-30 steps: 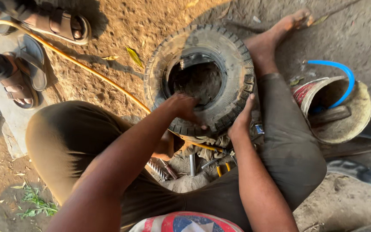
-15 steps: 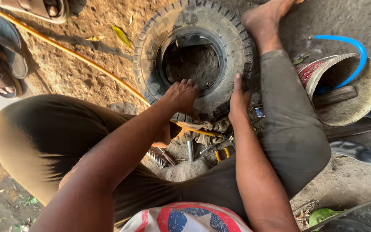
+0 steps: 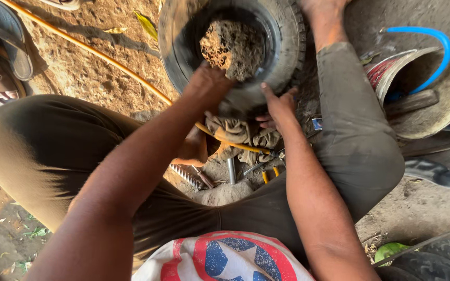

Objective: The person inserts a black inner tube into a motorcycle tire, then places a metal rim into the tire and presses the tire bead onto the rim to assemble the wheel.

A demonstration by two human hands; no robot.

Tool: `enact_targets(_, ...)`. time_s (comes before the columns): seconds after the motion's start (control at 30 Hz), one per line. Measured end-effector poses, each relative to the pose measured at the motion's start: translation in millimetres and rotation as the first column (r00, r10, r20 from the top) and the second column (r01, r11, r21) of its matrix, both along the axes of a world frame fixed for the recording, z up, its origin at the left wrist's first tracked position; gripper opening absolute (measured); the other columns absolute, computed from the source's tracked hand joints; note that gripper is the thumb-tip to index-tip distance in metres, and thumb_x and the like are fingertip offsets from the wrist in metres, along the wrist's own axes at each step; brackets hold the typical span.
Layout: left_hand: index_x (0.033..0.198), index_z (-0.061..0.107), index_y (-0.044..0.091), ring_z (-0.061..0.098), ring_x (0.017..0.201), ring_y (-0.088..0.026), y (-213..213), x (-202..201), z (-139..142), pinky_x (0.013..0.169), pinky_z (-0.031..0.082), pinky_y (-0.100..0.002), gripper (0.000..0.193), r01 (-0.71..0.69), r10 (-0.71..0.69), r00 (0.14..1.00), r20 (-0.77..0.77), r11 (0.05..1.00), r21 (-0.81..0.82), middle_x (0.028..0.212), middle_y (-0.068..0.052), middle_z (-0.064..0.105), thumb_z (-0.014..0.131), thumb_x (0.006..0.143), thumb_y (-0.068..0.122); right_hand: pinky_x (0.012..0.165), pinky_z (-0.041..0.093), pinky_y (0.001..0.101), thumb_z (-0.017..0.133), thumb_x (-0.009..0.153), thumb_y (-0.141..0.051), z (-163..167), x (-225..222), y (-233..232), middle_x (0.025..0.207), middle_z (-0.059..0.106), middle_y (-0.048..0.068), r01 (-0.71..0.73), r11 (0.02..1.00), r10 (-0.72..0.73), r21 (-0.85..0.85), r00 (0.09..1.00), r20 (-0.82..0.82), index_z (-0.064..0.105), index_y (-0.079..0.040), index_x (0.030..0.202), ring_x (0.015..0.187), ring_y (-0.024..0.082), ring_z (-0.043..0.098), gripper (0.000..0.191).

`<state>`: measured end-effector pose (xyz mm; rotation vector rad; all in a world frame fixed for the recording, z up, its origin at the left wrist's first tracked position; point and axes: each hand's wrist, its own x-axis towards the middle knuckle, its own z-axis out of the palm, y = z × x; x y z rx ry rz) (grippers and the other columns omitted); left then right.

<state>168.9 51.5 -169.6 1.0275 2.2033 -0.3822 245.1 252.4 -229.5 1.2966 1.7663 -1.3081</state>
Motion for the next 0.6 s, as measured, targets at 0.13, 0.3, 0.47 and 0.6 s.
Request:
enact_targets(0.13,0.127,0.064,0.010,0.065,0.104,-0.027,-2.0,12.3,-18.3,0.079,0.055,-0.040,0.041,-0.009,0.029,0.989,-0.147,0.991,0.135,0.121,-0.017,0.067,0.072,0.093,0.030,0.048,0.059,0.0396,0.074,0.085,-0.055,-8.6,7.3,-2.2,0.100,0.075,0.024,-0.186,0.981,0.189,-0.063,0.981,0.053,0.047,0.004,0.139,0.063,0.027,0.075,0.085)
enact_targets(0.3,0.125,0.071,0.016,0.071,0.084,-0.021,35.7,90.6,-44.0,0.067,0.058,-0.033,0.036,-0.348,0.234,0.785,0.574,0.932,0.095,0.105,-0.012,0.077,0.069,0.089,0.014,0.054,0.056,0.0353,0.080,0.088,-0.048,-3.5,3.6,10.1,0.085,0.076,0.018,-0.479,0.867,0.485,0.138,0.875,-0.005,0.072,0.005,0.098,0.066,0.024,0.073,0.055)
enact_targets(0.47,0.133,0.067,0.002,0.073,0.099,-0.030,11.1,145.2,-71.2,0.069,0.057,-0.043,0.032,0.085,-0.075,0.939,0.336,0.996,-0.015,0.128,-0.017,0.072,0.057,0.107,0.018,0.065,0.055,0.0269,0.079,0.091,-0.043,17.1,-9.5,22.5,0.078,0.079,0.008,-0.248,0.881,0.432,0.402,0.767,-0.474,0.073,-0.007,0.091,0.066,0.016,0.076,0.037)
enact_targets(0.6,0.137,0.060,0.004,0.067,0.106,-0.040,4.1,162.0,-88.6,0.072,0.058,-0.051,0.049,0.146,-0.167,0.972,0.163,0.980,0.136,0.136,-0.021,0.059,0.063,0.090,0.019,0.050,0.054,0.0282,0.075,0.090,-0.038,41.4,-16.4,30.6,0.080,0.074,0.003,0.016,0.998,0.013,0.052,0.856,-0.516,0.068,-0.010,0.091,0.062,0.012,0.073,0.029)
